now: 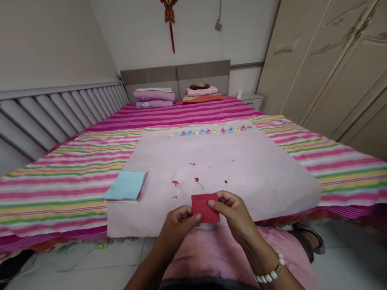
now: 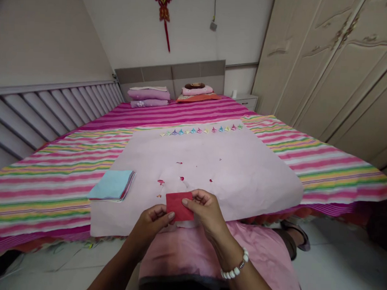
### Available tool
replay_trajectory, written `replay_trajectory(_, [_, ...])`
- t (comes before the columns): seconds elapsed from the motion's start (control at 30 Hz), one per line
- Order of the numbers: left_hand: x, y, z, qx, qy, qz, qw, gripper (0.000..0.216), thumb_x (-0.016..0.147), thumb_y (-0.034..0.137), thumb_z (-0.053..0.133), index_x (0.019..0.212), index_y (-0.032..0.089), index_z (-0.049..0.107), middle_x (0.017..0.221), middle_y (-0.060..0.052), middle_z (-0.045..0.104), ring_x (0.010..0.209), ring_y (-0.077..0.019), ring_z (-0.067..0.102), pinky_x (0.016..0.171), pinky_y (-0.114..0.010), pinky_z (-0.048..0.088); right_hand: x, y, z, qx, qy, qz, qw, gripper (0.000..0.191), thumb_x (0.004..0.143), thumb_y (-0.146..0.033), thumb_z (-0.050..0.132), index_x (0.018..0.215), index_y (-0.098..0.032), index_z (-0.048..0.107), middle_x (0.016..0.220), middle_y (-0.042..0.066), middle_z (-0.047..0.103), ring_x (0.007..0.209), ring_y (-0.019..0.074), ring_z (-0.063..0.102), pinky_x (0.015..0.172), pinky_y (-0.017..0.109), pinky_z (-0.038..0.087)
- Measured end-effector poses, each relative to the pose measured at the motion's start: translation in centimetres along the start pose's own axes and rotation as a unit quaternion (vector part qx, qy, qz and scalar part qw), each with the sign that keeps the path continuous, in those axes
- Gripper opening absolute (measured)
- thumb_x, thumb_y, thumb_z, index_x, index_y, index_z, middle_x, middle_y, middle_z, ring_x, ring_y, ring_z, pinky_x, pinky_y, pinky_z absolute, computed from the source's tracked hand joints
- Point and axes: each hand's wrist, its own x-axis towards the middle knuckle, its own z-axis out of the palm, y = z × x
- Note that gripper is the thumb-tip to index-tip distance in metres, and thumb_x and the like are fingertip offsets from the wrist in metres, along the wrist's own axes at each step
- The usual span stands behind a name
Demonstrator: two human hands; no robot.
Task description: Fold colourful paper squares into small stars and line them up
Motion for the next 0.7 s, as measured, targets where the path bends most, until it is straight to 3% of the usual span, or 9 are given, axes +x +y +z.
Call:
replay_trajectory(0.23, [-0.2,0.1,0.6,-0.019,0.026,-0.014,0.999,0.023,0.072,0.037,0.072,0.070,0.015,0.067,0.057,0.002,0.059,0.054,-0.0086,0.047,0.054,-0.019,0.036,-0.6,0.3,0.3,0.009,-0.044,0.031,0.999,0.023,0.061,-0.035,0.083,0.070,-0.016,0.073,0.064,0.001,0.071,0.056,0.0122,0.060,0.058,0.024,0.046])
replay_trajectory(0.4, [-0.3,0.6,0.7,-0.059,-0.007,0.001,0.998,0.029,0.071,0.037,0.073,0.092,0.017,0.072,0.076,-0.003,0.071,0.067,-0.0139,0.060,0.069,-0.026,0.046,-0.8,-0.1,0.4,-0.020,-0.049,0.025,0.998,0.022,0.062,-0.036,0.082,0.068,-0.016,0.072,0.060,0.000,0.068,0.052,0.0115,0.057,0.054,0.024,0.045])
replay_trajectory(0.7, [-0.1,0.3,0.5,-0.083,0.008,0.017,0.996,0.027,0.075,0.033,0.070,0.095,0.015,0.070,0.086,-0.006,0.074,0.080,-0.0189,0.066,0.078,-0.031,0.050,-1.3,-0.6,0.6,-0.058,-0.054,-0.010,0.997,0.022,0.062,-0.035,0.081,0.073,-0.017,0.073,0.053,-0.002,0.061,0.048,0.0087,0.048,0.048,0.022,0.040])
